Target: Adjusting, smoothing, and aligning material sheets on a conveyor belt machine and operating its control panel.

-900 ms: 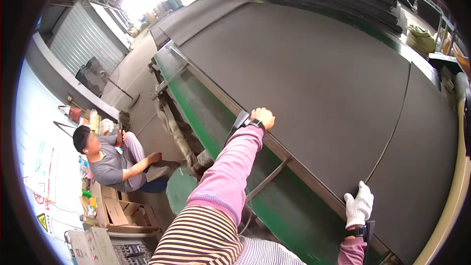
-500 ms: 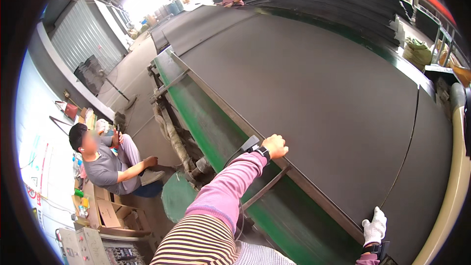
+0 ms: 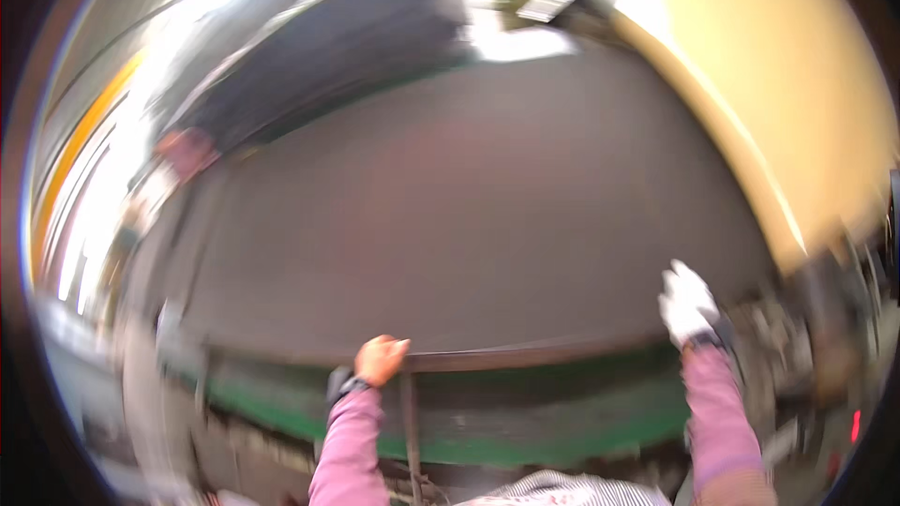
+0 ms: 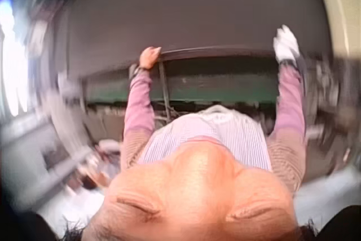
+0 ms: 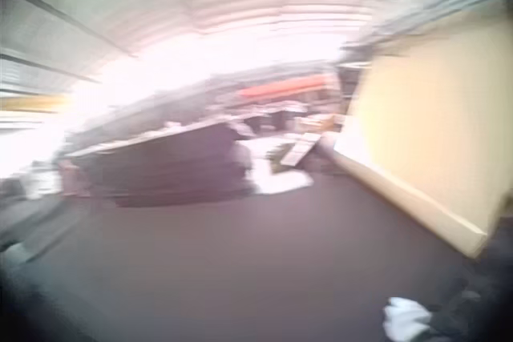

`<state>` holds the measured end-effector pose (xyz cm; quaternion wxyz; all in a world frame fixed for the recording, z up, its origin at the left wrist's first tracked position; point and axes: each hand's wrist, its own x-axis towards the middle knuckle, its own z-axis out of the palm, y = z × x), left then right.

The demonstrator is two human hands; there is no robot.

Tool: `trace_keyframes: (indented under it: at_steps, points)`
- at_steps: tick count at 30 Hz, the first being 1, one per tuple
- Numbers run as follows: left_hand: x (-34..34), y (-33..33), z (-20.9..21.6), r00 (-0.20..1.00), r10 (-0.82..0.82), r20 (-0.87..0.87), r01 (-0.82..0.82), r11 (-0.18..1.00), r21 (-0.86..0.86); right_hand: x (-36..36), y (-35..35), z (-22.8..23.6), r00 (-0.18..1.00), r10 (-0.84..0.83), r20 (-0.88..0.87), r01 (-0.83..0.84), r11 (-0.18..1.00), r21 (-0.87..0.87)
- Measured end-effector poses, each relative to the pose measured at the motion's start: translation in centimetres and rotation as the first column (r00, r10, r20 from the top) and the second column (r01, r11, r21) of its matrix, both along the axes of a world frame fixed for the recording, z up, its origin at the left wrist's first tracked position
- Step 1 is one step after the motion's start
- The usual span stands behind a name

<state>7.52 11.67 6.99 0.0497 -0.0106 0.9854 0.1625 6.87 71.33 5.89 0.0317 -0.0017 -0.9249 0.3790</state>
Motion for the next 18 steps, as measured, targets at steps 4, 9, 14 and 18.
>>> trace_keyframes:
  at_steps: [4, 9, 14, 18]
  points:
    - [-0.2, -0.4, -2.2, 0.992, -0.067, -0.104, 0.069, 0.998, 0.010, 4.8, -9.3, 9.9, 0.934, -0.058, -0.353, 0.179, 0.930, 0.322]
    - [-1.7, 5.4, -2.9, 0.972, -0.233, -0.034, 0.234, 0.972, 0.024, 17.8, -14.1, 10.5, 0.993, 0.059, -0.105, -0.085, 0.963, -0.255]
    - [-1.7, 11.0, -2.6, 0.930, -0.367, -0.035, 0.365, 0.929, -0.059, 28.1, -14.3, 11.0, 0.980, -0.125, 0.153, 0.183, 0.864, -0.469]
    - [-2.1, 13.8, -2.5, 0.916, -0.401, -0.026, 0.396, 0.912, -0.110, 33.4, -10.3, 12.7, 0.867, -0.412, 0.280, 0.497, 0.685, -0.532]
